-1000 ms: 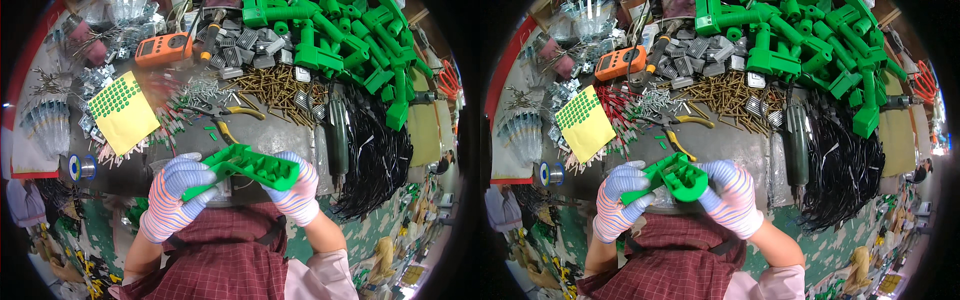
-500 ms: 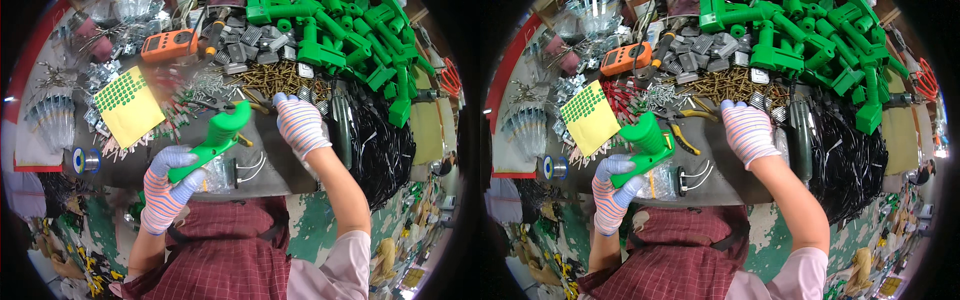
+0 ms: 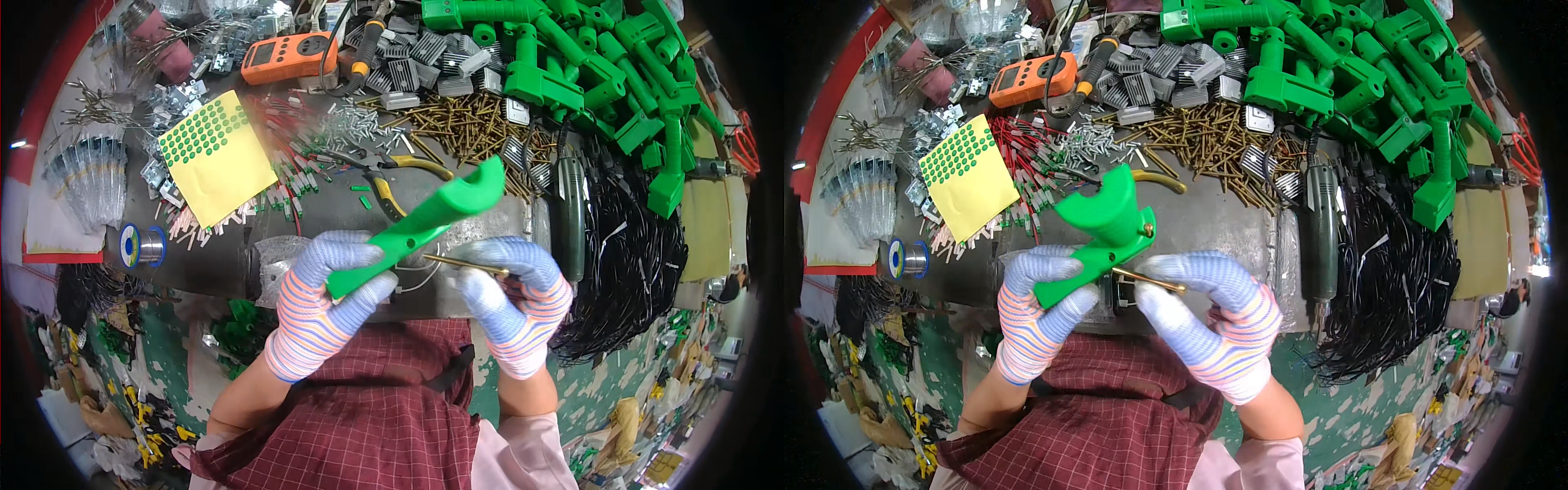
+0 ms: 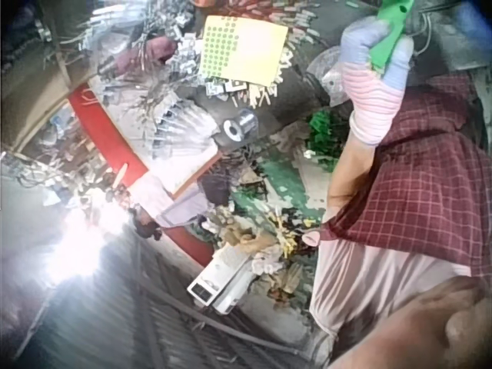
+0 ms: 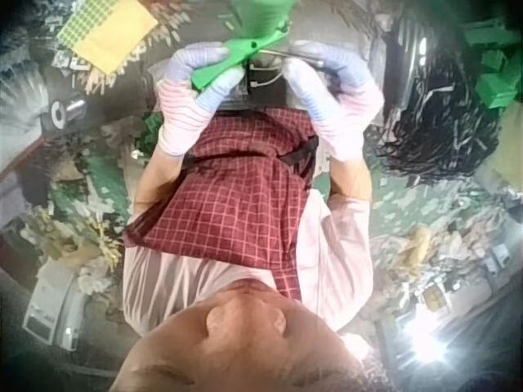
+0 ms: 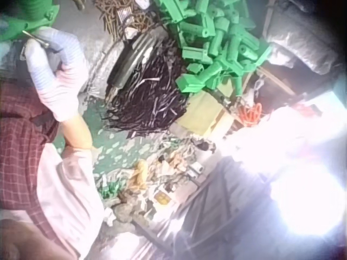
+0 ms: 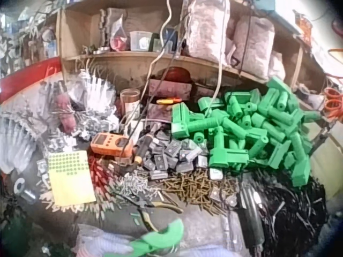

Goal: Assembling plastic device components using an electric screwdriver, soldering iron, and various small parts.

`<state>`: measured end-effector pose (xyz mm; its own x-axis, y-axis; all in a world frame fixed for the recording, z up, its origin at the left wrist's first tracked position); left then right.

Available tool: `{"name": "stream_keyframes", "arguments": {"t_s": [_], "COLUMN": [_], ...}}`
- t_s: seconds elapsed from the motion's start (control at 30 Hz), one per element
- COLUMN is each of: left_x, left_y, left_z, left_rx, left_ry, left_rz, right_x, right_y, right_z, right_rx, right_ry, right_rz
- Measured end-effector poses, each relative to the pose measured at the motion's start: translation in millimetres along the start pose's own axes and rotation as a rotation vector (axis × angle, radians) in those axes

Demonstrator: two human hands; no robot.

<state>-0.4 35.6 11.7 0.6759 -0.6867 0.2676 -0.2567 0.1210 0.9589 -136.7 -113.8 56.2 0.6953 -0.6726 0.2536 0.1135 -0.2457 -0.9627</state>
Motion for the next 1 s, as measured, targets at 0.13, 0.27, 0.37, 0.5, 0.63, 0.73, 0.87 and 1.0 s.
{"name": "stream_keyframes", "arguments": {"t_s": [0.13,0.27,0.37,0.5,0.63,0.73,0.87,1.0], "left_x": [-4,5,5,11,27,32,25,16], "left_y": [1,7,4,4,23,32,16,-11], "left_z": [5,6,4,-14,-19,-19,-11,-12], "left_rx": [0.117,0.31,0.264,0.196,-0.069,-0.141,-0.362,0.598], "left_ry": [0.039,-0.003,0.081,-0.04,-0.299,-0.336,-0.152,-0.465], "left_rz": [0.087,0.321,0.282,0.106,0.032,-0.013,-0.055,0.225], "right_x": [3,8,11,14,18,-4,-42,-93], "right_y": [6,19,23,-7,-12,-4,12,51], "right_z": [14,27,16,-8,-5,-15,-35,-19], "right_rx": [-0.25,-0.489,-0.375,-0.611,-0.914,-0.778,-0.202,0.164], "right_ry": [0.014,0.019,0.042,0.079,-0.372,-0.374,-0.062,0.235], "right_rz": [-0.113,-0.236,-0.183,-0.553,-0.492,-0.327,-0.157,0.362]}}
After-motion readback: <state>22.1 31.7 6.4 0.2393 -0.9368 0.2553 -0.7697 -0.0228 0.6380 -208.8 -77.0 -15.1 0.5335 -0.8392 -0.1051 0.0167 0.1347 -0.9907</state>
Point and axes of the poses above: each hand's wrist, its own x-axis towards the middle knuckle, its own z-axis out of the palm, y = z × x, the point moved 2 cm from there along x, towards the middle knuckle, and after that the axes turned 1 degree about y, right-handed, at the moved point
